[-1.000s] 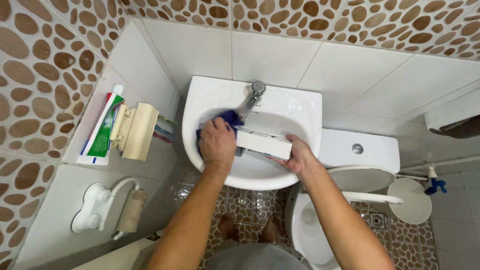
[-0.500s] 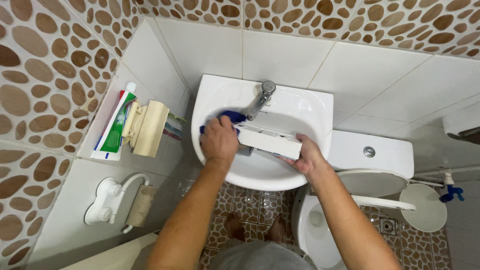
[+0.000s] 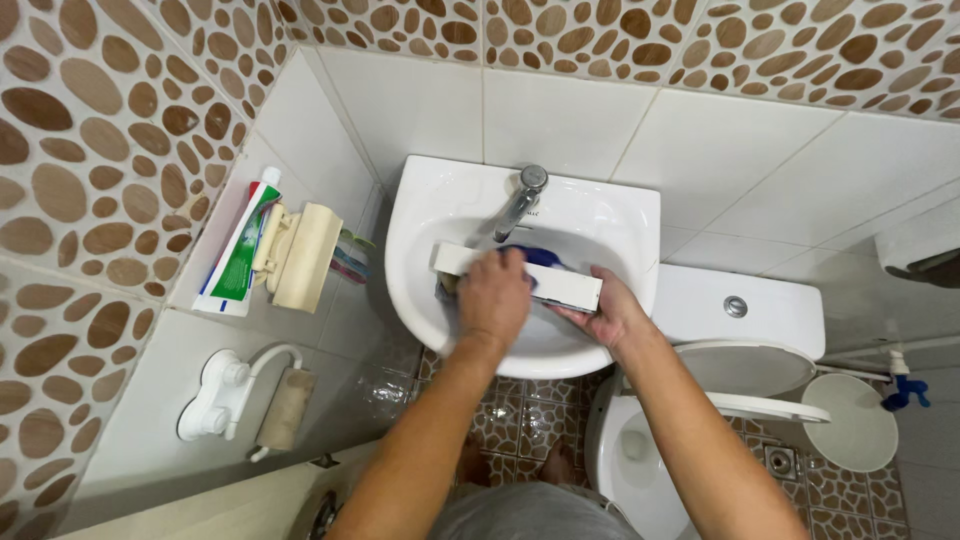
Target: The person removes a gray filter from a dispenser in a bathroom, carries it to a kitchen sink to wash it with water and a cloth, and then returns to the bathroom to reinstall it.
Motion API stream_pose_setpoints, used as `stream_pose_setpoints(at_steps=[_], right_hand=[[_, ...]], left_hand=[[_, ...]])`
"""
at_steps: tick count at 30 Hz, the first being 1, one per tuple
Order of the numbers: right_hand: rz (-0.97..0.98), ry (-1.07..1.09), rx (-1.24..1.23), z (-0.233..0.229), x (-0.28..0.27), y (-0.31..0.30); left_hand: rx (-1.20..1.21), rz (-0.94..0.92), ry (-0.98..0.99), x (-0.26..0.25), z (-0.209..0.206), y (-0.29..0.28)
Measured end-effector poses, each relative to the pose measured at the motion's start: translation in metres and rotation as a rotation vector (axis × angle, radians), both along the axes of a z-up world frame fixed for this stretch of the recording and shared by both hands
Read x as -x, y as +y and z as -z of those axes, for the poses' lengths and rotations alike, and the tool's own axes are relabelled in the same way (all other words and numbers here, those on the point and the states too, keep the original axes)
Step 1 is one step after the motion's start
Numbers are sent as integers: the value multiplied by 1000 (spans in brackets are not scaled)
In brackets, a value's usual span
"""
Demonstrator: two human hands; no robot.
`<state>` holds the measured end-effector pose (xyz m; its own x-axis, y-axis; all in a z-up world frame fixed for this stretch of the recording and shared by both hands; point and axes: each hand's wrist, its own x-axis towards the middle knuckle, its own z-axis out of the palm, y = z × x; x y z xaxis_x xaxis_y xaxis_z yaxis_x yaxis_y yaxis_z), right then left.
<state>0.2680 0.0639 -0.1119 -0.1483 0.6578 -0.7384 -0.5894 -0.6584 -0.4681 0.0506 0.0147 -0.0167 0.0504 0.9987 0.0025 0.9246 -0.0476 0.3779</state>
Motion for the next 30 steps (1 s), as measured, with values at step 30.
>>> stream_pose_setpoints(at_steps=[30], right_hand=[[-3, -79, -178, -34, 18, -14]], left_hand=[[-530, 94, -160, -39, 9, -12]])
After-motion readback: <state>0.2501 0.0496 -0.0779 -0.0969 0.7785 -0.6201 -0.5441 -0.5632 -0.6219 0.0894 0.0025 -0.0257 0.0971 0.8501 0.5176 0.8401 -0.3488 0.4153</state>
